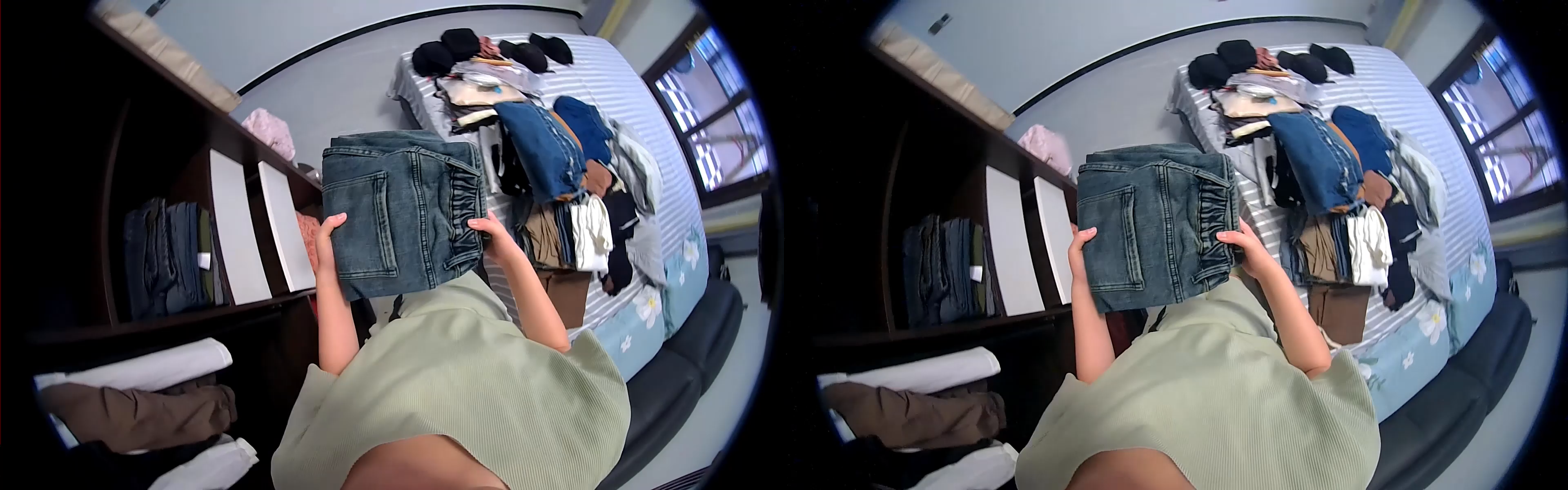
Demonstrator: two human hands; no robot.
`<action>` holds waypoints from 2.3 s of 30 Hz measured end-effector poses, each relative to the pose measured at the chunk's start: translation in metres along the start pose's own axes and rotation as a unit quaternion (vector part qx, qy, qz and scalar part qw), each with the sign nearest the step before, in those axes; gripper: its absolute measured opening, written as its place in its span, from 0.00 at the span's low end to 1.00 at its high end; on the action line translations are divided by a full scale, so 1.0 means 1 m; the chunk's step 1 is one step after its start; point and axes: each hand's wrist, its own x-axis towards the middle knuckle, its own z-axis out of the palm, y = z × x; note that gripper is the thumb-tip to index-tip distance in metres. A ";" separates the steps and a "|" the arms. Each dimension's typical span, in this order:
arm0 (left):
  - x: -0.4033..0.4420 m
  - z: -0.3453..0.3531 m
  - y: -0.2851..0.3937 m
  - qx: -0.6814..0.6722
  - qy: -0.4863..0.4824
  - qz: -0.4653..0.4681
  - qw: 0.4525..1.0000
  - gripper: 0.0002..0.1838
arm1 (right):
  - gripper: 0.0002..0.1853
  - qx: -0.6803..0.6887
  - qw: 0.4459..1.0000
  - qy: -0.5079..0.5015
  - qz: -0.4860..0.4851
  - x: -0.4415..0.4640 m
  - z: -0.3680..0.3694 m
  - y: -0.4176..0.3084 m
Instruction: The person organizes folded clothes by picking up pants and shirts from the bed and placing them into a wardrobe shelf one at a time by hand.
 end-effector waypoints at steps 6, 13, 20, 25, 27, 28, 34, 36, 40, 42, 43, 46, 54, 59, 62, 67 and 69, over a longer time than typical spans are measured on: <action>-0.013 -0.016 0.000 0.058 0.058 0.049 0.995 0.37 | 0.25 0.028 0.996 -0.079 0.013 0.051 0.003 -0.013; -0.009 -0.024 0.002 0.007 0.060 0.131 0.990 0.41 | 0.23 0.010 0.987 -0.117 0.108 0.134 0.012 -0.035; 0.019 -0.019 0.004 -0.029 0.151 0.171 0.973 0.47 | 0.27 -0.049 0.972 -0.176 0.151 0.207 0.046 -0.070; 0.023 -0.005 0.010 -0.046 0.170 0.206 0.963 0.55 | 0.25 -0.072 0.953 -0.219 0.199 0.262 0.072 -0.081; 0.021 0.004 0.016 -0.022 0.204 0.215 0.955 0.55 | 0.22 -0.072 0.948 -0.221 0.217 0.280 0.082 -0.080; 0.021 0.006 0.018 -0.032 0.216 0.219 0.951 0.55 | 0.22 -0.080 0.948 -0.211 0.226 0.289 0.085 -0.077; 0.018 0.000 0.033 -0.041 0.279 0.275 0.919 0.52 | 0.26 -0.118 0.939 -0.241 0.216 0.300 0.134 -0.075; 0.016 -0.007 0.042 -0.025 0.299 0.309 0.902 0.52 | 0.30 -0.111 0.926 -0.284 0.224 0.308 0.150 -0.073; 0.002 -0.029 0.068 -0.039 0.280 0.334 0.899 0.51 | 0.27 -0.049 0.901 -0.345 0.257 0.331 0.179 -0.060; -0.009 -0.042 0.083 -0.032 0.251 0.340 0.906 0.51 | 0.21 0.039 0.885 -0.355 0.298 0.326 0.207 -0.058; -0.011 -0.050 0.088 -0.003 0.245 0.359 0.900 0.52 | 0.19 0.020 0.900 -0.331 0.284 0.319 0.221 -0.058; -0.021 -0.070 0.102 0.052 0.232 0.394 0.888 0.51 | 0.19 -0.029 0.894 -0.347 0.282 0.321 0.241 -0.047; -0.031 -0.090 0.148 0.025 0.258 0.412 0.873 0.33 | 0.21 -0.015 0.933 -0.290 0.214 0.296 0.292 -0.033; -0.034 -0.095 0.187 0.041 0.329 0.459 0.825 0.21 | 0.20 0.067 0.918 -0.324 0.218 0.294 0.320 -0.027; -0.025 -0.122 0.197 0.120 0.324 0.452 0.822 0.17 | 0.20 0.086 0.911 -0.339 0.218 0.300 0.337 -0.025; -0.040 -0.130 0.235 0.591 0.485 0.427 0.482 0.25 | 0.21 0.101 0.893 -0.383 0.215 0.310 0.366 -0.025; -0.040 -0.141 0.241 0.628 0.511 0.376 0.450 0.22 | 0.22 0.101 0.891 -0.388 0.212 0.321 0.376 -0.018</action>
